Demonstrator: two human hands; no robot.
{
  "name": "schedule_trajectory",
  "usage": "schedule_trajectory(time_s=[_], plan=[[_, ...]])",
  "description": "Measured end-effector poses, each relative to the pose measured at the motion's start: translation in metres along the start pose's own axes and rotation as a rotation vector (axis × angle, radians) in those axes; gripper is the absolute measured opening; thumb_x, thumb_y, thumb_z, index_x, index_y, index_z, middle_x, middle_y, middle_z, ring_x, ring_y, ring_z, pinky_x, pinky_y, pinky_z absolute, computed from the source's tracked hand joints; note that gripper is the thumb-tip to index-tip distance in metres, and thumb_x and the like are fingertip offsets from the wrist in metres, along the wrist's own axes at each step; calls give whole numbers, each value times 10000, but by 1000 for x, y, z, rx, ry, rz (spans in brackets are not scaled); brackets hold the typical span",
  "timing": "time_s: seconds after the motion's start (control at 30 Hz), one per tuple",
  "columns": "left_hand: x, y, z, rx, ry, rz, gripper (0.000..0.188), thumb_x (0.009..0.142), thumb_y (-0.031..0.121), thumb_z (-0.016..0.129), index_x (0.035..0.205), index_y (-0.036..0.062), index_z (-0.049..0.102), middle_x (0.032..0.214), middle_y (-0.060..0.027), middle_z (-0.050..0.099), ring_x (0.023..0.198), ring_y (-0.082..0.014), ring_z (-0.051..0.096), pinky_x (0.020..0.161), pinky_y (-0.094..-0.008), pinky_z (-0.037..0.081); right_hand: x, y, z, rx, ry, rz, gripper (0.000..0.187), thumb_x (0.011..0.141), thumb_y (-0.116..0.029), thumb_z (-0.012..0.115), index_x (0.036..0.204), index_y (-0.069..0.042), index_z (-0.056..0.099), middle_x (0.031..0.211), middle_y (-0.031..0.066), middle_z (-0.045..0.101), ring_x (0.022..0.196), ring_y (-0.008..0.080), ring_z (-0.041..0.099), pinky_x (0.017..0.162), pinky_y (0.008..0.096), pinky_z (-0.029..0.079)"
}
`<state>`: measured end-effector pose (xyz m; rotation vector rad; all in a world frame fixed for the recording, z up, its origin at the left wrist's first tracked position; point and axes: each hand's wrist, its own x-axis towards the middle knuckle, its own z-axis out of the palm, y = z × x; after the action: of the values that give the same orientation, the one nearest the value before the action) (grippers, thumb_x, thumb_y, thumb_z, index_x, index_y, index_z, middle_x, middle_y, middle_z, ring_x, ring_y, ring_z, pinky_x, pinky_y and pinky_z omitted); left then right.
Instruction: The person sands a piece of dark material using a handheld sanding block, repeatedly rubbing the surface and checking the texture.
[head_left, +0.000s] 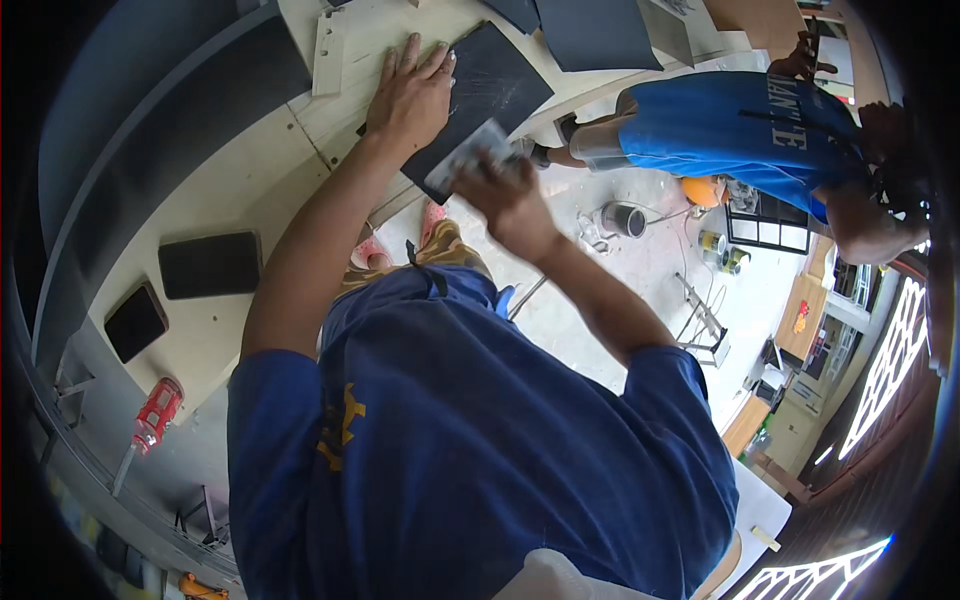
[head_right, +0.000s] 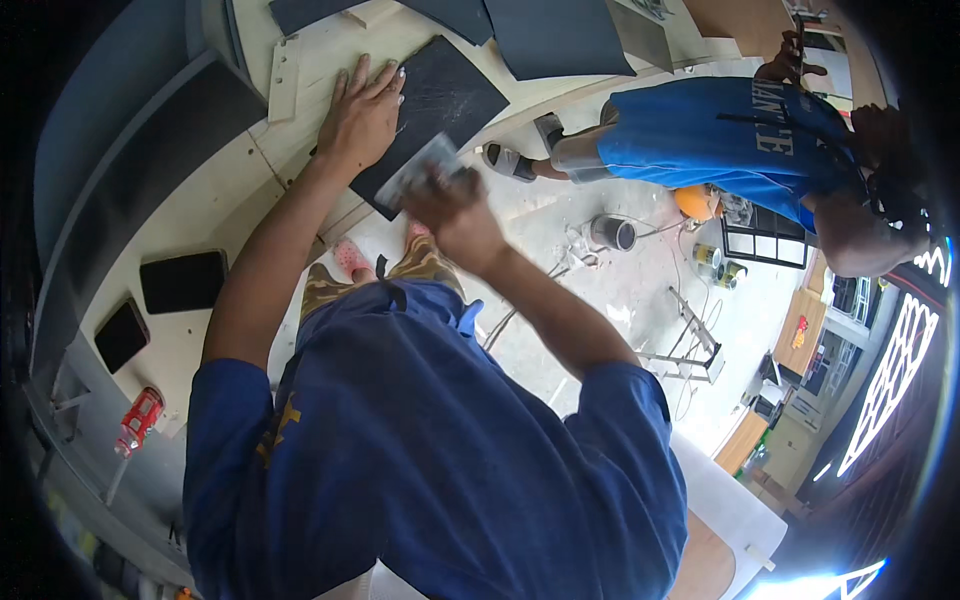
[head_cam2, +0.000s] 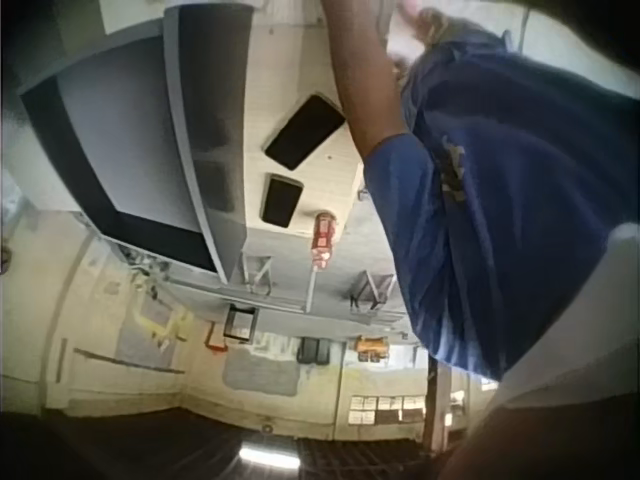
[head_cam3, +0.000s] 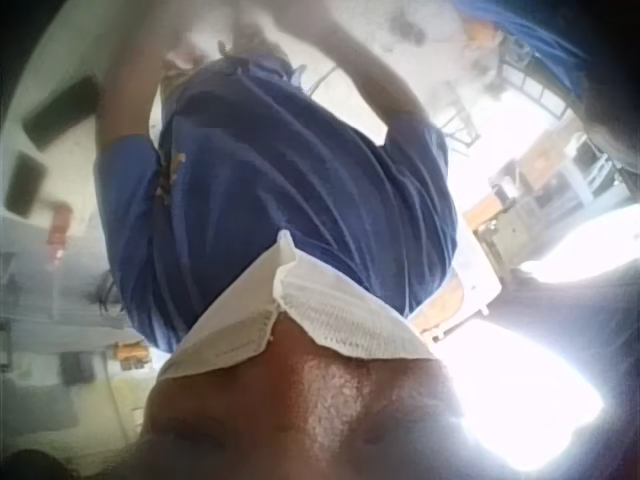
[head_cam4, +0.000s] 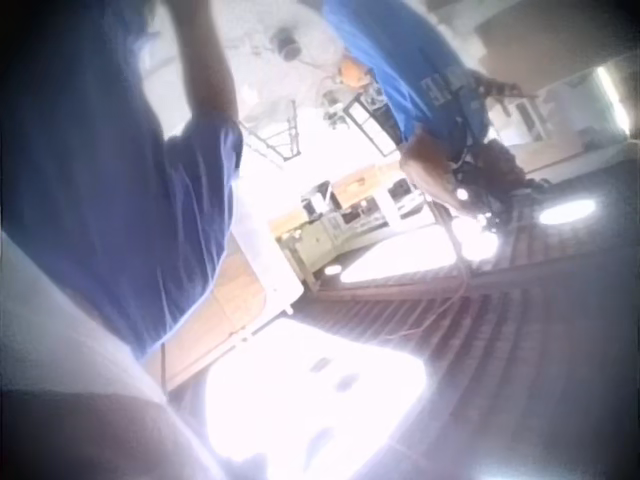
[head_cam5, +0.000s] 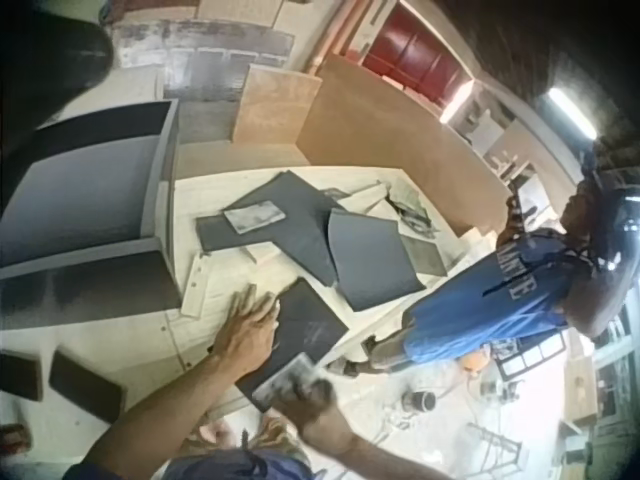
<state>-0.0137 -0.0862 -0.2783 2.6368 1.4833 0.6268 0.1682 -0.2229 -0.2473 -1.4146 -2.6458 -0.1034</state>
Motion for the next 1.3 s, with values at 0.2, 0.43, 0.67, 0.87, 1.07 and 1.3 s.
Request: schedule_trajectory(time_s=[0.2,0.43,0.67,0.87,1.07,1.3], plan=[[-2,-3,-4,-9,35,25,377,946,229,486,1276,74,583,1397,-70,500,1350,-352,369,1099,-541,281,16,58,-10,-21,-5,134,416,806,-83,546,1180,-234,648,1254,79,601,1180,278,544,866,540,437],[-2,-7,-1,21,59,39,379,945,224,487,1280,74,578,1387,-78,511,1345,-355,378,1096,-538,290,31,74,-22,-4,-24,134,494,758,18,514,1188,-192,640,1299,33,591,1195,275,551,896,530,412],[7,1,-5,-34,65,36,384,933,221,491,1259,40,584,1377,-83,510,1333,-351,391,1100,-525,289,7,18,-5,-72,-37,99,376,838,-190,557,1203,-222,643,1270,35,596,1292,364,436,966,720,285],[-4,3,-8,-28,-20,-10,394,947,236,477,1289,66,574,1400,-61,500,1345,-365,372,1117,-523,262,30,88,-71,899,221,447,615,672,126,627,1260,-37,550,1015,142,674,836,299,678,729,310,552],[1,3,-7,-36,5,-18,396,949,238,473,1298,78,570,1417,-50,487,1347,-366,370,1127,-516,247,25,60,-12,1336,342,1149,615,661,25,703,1243,5,506,870,135,627,803,253,629,729,313,532],[0,-2,-3,-31,29,-6,387,945,236,480,1284,76,579,1402,-59,499,1347,-368,371,1122,-523,249,54,48,-5,143,273,759,663,667,-437,802,1179,-70,595,988,150,686,1046,368,566,892,419,482]])
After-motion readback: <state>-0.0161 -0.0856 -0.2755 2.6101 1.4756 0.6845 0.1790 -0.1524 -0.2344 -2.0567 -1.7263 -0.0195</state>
